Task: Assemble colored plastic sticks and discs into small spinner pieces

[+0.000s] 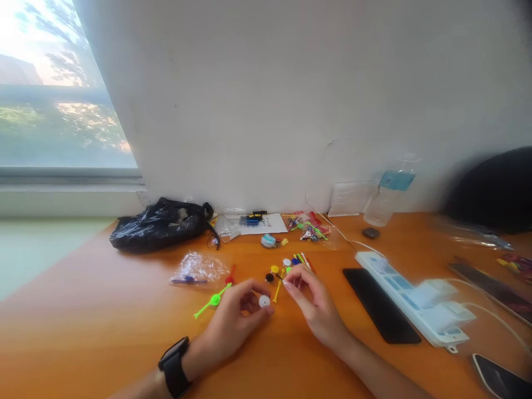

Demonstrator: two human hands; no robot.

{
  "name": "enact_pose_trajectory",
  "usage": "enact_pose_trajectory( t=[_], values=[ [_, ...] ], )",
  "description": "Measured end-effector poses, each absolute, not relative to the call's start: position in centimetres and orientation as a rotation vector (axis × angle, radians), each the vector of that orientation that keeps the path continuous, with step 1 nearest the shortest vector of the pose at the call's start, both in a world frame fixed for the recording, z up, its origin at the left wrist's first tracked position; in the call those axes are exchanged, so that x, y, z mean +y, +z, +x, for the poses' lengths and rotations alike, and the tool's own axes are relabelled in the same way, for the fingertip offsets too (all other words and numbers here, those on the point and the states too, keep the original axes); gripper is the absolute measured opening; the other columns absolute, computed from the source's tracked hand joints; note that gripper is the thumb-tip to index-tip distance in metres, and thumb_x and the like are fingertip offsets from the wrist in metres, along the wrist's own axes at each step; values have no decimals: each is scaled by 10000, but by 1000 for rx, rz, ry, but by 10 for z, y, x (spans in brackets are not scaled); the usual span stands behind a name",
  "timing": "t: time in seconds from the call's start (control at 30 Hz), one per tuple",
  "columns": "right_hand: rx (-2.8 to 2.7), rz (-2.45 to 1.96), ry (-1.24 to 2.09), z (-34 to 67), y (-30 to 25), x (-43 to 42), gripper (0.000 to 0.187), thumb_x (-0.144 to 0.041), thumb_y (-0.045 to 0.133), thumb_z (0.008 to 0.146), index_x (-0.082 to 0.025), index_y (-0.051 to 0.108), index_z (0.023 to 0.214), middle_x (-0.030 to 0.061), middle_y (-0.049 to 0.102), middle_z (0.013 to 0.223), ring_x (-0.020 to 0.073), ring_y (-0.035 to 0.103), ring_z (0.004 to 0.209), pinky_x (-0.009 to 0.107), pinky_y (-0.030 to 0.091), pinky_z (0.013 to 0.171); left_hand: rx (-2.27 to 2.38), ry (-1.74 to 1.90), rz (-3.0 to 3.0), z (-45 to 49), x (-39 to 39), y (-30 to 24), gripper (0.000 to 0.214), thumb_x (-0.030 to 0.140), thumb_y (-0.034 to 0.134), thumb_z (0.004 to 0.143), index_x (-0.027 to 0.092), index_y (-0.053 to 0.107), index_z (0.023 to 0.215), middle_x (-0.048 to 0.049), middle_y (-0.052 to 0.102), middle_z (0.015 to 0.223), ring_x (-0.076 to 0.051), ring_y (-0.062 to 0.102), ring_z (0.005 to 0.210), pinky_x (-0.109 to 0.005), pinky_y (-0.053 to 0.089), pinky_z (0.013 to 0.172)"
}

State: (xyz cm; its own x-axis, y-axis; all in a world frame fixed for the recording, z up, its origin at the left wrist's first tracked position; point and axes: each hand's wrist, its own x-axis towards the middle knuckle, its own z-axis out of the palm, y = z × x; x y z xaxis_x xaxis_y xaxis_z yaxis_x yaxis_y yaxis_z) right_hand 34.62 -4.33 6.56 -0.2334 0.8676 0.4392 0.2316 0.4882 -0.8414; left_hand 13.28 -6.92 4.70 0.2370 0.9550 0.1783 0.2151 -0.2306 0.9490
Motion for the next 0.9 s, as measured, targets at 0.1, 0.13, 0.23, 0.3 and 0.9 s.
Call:
enact_pose_trajectory(
  t=[0.1,0.13,0.23,0.3,0.9],
  values=[
    [-1685,-914,1002,344,62,-47,222,-408,591,1040,-225,616,918,32,643,956,215,589,931,333,445,875,1109,1030,1529,124,-73,35,308,393,817,858,170,689,1028,12,650,770,-120,580,671,-206,436,598],
    [-1668,-911,1071,343,60,-49,222,-414,596,1037,-224,615,922,36,652,971,221,602,958,341,447,903,1098,1040,1494,123,-71,33,311,392,827,848,167,680,1005,5,662,791,-124,598,695,-208,454,617],
    [-1655,-914,1219,341,53,-50,243,-434,606,1030,-223,588,911,24,629,927,215,597,946,344,442,917,1045,1067,1429,122,-67,33,294,366,836,842,161,662,961,-29,713,891,-155,664,817,-237,528,729],
    [-1653,-921,1319,339,48,-49,265,-470,583,1042,-232,553,931,-8,558,849,179,545,823,315,442,816,1025,1067,1396,123,-66,37,307,340,856,820,160,658,969,-39,729,917,-172,687,856,-254,551,763],
    [-1852,-922,1317,337,43,-52,257,-436,564,1049,-221,690,1111,80,710,1114,254,654,1093,394,487,1014,976,972,1491,121,-72,54,348,385,808,873,154,744,1125,-100,800,1075,-261,753,1000,-319,589,858]
  ],
)
